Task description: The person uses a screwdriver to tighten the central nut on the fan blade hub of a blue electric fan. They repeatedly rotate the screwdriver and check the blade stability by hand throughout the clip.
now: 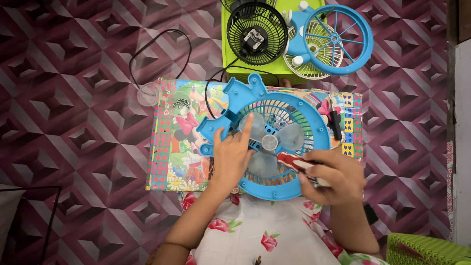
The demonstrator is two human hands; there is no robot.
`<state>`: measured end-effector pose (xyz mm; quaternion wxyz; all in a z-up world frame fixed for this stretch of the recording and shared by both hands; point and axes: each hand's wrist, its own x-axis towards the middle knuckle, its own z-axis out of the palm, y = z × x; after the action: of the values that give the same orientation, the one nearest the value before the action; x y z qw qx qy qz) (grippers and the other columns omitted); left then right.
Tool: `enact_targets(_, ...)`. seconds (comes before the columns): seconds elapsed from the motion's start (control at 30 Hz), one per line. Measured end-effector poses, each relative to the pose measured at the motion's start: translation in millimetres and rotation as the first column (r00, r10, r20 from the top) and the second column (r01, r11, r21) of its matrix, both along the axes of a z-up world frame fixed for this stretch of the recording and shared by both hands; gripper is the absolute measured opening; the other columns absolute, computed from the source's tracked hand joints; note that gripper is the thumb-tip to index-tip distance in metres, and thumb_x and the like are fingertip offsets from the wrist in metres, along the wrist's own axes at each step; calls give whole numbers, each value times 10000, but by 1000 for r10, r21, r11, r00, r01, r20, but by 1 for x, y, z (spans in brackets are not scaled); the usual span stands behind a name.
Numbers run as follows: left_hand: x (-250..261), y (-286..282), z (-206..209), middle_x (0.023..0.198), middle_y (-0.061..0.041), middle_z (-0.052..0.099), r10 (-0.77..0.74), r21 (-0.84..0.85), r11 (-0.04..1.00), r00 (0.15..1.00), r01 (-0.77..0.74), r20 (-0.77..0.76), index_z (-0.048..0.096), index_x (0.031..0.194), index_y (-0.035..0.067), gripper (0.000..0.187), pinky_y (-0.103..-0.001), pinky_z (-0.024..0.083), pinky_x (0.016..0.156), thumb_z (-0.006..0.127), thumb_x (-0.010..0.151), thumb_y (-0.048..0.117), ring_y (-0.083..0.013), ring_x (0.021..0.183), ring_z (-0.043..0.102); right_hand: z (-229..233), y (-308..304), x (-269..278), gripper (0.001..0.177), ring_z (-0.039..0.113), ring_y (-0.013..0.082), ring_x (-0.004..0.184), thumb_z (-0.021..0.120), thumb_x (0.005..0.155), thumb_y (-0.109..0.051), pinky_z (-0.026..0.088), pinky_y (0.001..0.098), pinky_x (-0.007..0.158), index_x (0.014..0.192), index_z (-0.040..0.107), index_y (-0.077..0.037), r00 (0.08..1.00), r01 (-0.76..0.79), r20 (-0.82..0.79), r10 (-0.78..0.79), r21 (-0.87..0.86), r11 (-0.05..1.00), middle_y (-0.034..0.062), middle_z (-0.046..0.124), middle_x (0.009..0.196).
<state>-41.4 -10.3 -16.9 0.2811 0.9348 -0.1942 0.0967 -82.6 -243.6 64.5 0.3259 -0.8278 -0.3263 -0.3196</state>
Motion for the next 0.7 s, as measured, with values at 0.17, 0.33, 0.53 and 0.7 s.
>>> enact_targets(0.17,-1,1,-1,932,-117,671,-12,18,1000,1000,12,-1,295,1594,79,1064,-551,384,1040,878,710,190,-305,809,650,-5,-17,-11,262,762,224,833,772,892,-92,632,300,704,1027,552,-44,994,107,-31,-103,276,955,209,708,983)
enact_targets(0.33,-5,0,-2,961,-118,675,-6,8,1000,1000,6,28,299,1595,86,1045,-550,383,1053,864,721,176,-299,822,648,-16,-43,-21,333,692,200,847,830,997,-177,594,251,760,1066,540,-30,948,299,-14,-318,385,873,216,725,1039)
enact_targets(0.53,-8,0,-2,920,-112,675,-1,-32,999,1000,2,18,313,1578,53,972,-562,379,1068,830,764,173,-291,799,655,-23,-59,-22,410,662,210,881,858,1043,-229,511,242,809,1085,498,-37,913,349,24,-408,477,807,178,672,1009)
enact_targets(0.7,-7,6,-5,810,-113,657,-16,-114,993,1000,14,-17,367,1558,11,849,-548,404,1094,791,839,166,-291,750,645,-29,-69,-16,455,654,204,861,889,1026,-268,493,235,786,1083,510,-24,888,372,39,-458,522,767,183,691,988)
